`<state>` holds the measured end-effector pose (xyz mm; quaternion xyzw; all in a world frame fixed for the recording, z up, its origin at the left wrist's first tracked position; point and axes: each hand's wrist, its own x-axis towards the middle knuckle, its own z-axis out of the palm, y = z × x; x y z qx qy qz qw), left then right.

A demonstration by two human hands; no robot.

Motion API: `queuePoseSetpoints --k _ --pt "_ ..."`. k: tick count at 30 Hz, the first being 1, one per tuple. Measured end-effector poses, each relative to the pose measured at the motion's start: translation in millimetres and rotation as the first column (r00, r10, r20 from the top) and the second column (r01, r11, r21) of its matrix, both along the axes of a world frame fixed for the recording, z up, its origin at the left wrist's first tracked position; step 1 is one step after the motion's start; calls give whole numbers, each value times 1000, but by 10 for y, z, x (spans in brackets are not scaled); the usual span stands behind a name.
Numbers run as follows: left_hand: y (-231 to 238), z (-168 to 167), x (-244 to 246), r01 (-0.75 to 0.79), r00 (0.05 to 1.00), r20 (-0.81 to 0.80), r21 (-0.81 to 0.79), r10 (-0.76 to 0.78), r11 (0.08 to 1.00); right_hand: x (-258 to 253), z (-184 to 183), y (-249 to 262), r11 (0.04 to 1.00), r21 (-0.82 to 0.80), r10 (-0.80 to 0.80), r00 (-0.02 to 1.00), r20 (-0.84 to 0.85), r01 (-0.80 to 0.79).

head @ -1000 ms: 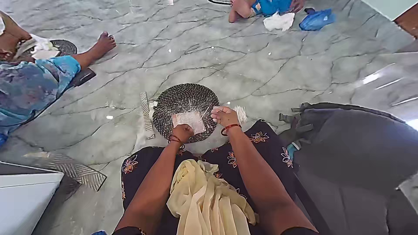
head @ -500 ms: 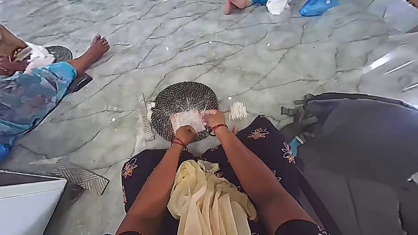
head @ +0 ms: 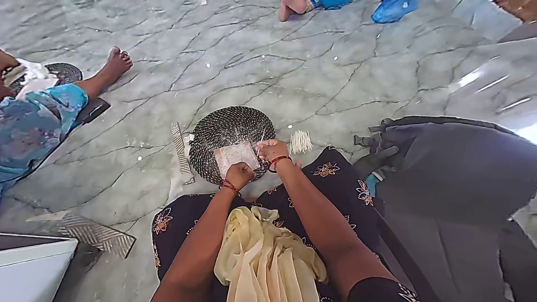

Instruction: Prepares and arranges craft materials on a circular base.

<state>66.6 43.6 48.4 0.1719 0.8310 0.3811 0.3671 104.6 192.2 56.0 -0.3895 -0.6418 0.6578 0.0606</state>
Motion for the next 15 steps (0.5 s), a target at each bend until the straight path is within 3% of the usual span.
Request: queuePoseSetpoints --k 5,9,12,15 --pt "-36 8 64 -35 981 193 120 11 992 -24 -33 116 987 -88 -143 988 -59 138" --pt "-56 26 57 94 974 206 21 -97 995 -8 63 306 953 -151 -283 949 -138 262" --pt "-84 -14 2 144 977 166 -54 -134 988 -16 273 616 959 -22 -283 951 -122 283" --pt "-145 -31 -92 72 990 126 -70 -63 995 6 497 1018 969 176 -180 983 15 175"
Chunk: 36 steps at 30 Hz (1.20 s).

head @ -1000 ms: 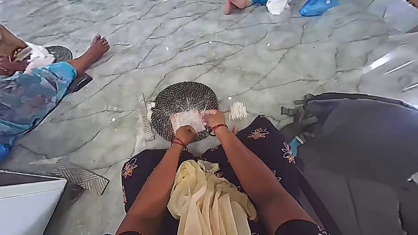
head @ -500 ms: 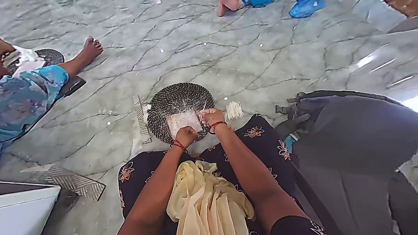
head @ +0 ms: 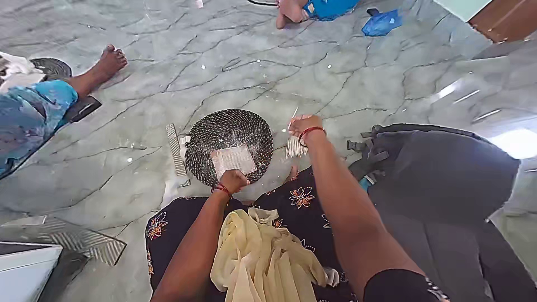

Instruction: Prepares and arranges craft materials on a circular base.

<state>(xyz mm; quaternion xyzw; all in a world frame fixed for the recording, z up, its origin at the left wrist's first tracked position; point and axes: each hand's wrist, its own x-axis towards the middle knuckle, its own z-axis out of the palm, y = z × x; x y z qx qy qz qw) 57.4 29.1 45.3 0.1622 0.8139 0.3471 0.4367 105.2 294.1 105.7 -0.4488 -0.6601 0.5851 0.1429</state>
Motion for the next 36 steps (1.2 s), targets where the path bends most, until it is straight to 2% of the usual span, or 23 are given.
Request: queuePoseSetpoints --k 3,6,10,14,15,18,20,22,24,26,27,30,31,33,34,36 --pt "-41 20 -95 -150 988 -13 61 151 987 0 -121 487 993 100 39 966 256 -66" --pt "-19 5 -167 -248 969 14 119 248 961 29 -421 803 974 153 61 842 537 -168" --pt "90 -62 -235 -272 962 33 135 270 953 -40 -719 933 946 94 152 680 718 -310" --pt "202 -125 -305 -277 961 39 117 274 954 -142 -700 807 850 52 234 464 854 -525" --pt "216 -139 -331 -278 961 36 113 275 954 -156 -703 798 843 40 249 454 856 -537" --pt "211 -175 -395 -289 957 36 116 287 950 -190 -892 904 925 -38 271 585 764 -379" --pt "196 -186 -397 -317 949 35 134 315 939 -196 -951 948 946 -45 247 625 741 -320" --pt "180 -195 -399 -342 939 20 167 344 925 -182 -859 951 952 -12 208 620 757 -305" --pt "122 -186 -431 -371 923 -5 250 384 895 -135 -681 914 924 76 164 569 806 -374" --pt "-40 -158 -494 -410 894 -24 356 447 840 -43 -612 891 863 165 157 566 809 -476" --pt "-147 -101 -513 -463 858 -16 411 514 786 -10 -612 890 847 189 180 602 778 -497" --pt "-480 124 -570 -613 689 61 580 722 537 114 -455 681 893 144 267 761 591 -426" --pt "-606 185 -585 -639 635 91 620 767 456 158 -401 601 895 134 292 784 547 -426" --pt "-871 305 -616 -676 541 149 663 828 322 199 -339 463 838 192 334 757 561 -512" --pt "-1000 360 -624 -693 493 175 671 853 263 194 -328 385 775 245 349 718 602 -582" --pt "-1211 437 -653 -722 391 234 678 890 139 117 -305 158 583 326 374 602 706 -745"
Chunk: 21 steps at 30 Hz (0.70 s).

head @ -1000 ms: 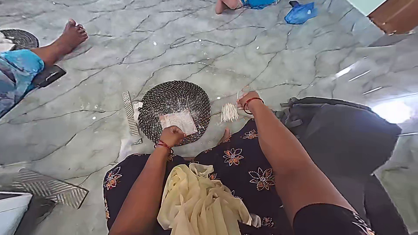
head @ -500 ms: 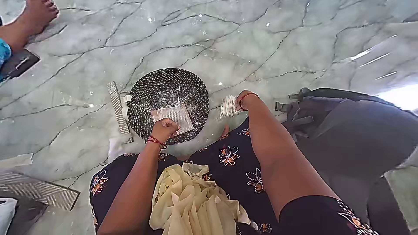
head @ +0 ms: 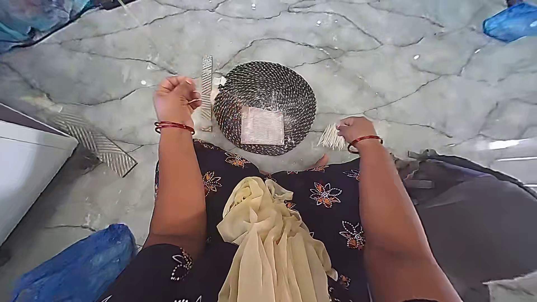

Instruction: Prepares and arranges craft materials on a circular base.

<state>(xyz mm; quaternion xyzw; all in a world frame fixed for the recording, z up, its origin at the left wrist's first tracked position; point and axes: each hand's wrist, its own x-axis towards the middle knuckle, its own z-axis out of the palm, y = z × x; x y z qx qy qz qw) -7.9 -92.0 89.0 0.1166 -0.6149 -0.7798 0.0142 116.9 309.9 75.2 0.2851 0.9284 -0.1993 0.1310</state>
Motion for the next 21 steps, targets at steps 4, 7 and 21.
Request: queuePoseSetpoints --k 4,7,21 --pt "-149 -117 -161 -129 988 92 102 120 986 -250 -141 -682 909 64 409 910 59 -413" --pt "-57 -276 -267 -105 979 192 168 72 980 -402 -505 -1142 784 1 614 776 144 -621" --pt "-409 -101 -510 -335 942 101 360 320 871 -514 -483 -1509 875 66 459 865 204 -480"
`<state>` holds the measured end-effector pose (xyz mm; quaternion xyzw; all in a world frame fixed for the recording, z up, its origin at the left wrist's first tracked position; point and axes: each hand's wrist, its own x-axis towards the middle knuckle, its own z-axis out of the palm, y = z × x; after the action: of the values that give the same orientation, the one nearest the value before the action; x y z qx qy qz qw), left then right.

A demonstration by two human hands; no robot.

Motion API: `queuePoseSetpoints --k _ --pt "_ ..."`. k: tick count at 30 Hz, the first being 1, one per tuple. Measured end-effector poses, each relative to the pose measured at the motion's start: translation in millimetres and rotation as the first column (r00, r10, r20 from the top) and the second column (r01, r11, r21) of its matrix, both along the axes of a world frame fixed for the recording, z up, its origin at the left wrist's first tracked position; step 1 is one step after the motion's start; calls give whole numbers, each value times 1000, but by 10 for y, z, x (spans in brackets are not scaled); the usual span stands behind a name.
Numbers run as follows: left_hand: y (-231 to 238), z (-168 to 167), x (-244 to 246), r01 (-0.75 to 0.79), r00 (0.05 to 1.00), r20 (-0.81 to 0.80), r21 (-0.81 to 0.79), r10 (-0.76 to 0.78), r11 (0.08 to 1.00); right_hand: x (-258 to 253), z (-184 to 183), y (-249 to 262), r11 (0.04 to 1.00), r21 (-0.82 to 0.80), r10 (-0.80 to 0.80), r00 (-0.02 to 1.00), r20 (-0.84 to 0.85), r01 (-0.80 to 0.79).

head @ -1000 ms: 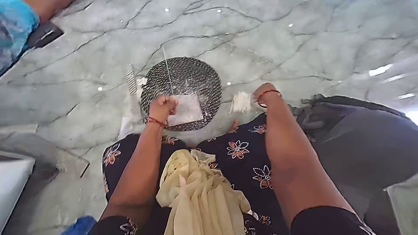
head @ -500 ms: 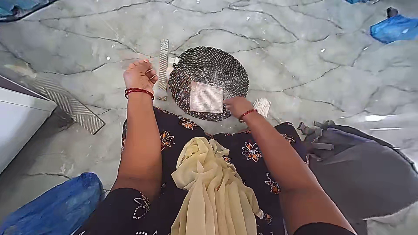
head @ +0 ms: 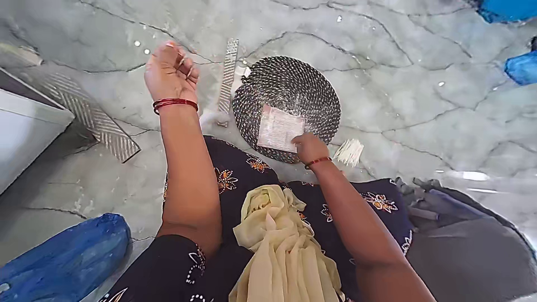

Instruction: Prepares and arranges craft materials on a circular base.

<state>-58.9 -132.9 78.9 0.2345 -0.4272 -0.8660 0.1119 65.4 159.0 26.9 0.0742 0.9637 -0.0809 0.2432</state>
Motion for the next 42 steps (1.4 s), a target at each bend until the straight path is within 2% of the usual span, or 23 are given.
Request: queuePoseSetpoints --k 2,4,6,11,13,15,17,19,20,22,23,25,28,31,33,36,38,42 --pt "-181 51 -4 -138 990 -26 45 139 989 -44 -62 10 999 -4 -43 999 -9 43" --pt "-292 59 -6 -246 969 -7 98 248 964 -109 -112 -65 1000 -7 -21 1000 -17 21" --pt "-342 25 -6 -291 957 31 144 289 946 -170 -119 -238 998 -62 16 997 -81 -22" --pt "-315 25 -46 -243 970 84 239 229 940 -493 -207 -918 943 -300 29 933 -359 -145" --pt "-305 12 -57 -225 974 88 274 209 935 -666 -306 -1174 915 -351 38 909 -415 -198" --pt "-304 -6 -72 -208 978 90 295 189 933 -830 -364 -1387 910 -350 69 914 -400 -221" --pt "-307 -37 -91 -175 984 94 303 153 937 -971 -369 -1566 935 -297 109 955 -275 -192" --pt "-302 -80 -108 -112 991 99 253 89 961 -1072 -419 -1716 968 -213 99 984 -148 -130" --pt "-303 -108 -114 -42 995 98 177 25 983 -1104 -472 -1756 977 -194 73 990 -118 -94" --pt "-314 -162 -115 171 979 132 -103 -157 980 -1137 -547 -1750 979 -203 13 995 -101 -34" --pt "-321 -169 -109 305 948 183 -276 -262 912 -1147 -541 -1716 973 -231 -23 995 -100 -1" --pt "-312 -145 -91 556 831 325 -492 -451 670 -1166 -424 -1627 937 -336 -122 989 -78 89" --pt "-184 -168 -110 792 586 513 -525 -627 311 -1164 -254 -1491 900 -419 -159 985 -69 116" --pt "-44 -278 -182 874 409 639 -480 -652 77 -1202 -151 -1410 896 -427 -154 987 -44 121" --pt "6 -355 -210 893 334 670 -450 -663 -5 -1199 -130 -1373 859 -477 -223 974 -26 184" --pt "45 -425 -224 879 301 661 -472 -688 -70 -1191 -178 -1326 785 -569 -312 950 -21 245" --pt "43 -435 -239 852 310 629 -517 -713 -85 -1176 -160 -1321 761 -594 -331 944 -12 259" --pt "36 -428 -239 811 352 619 -576 -702 -101 -1105 -66 -1301 775 -595 -294 955 -40 214"
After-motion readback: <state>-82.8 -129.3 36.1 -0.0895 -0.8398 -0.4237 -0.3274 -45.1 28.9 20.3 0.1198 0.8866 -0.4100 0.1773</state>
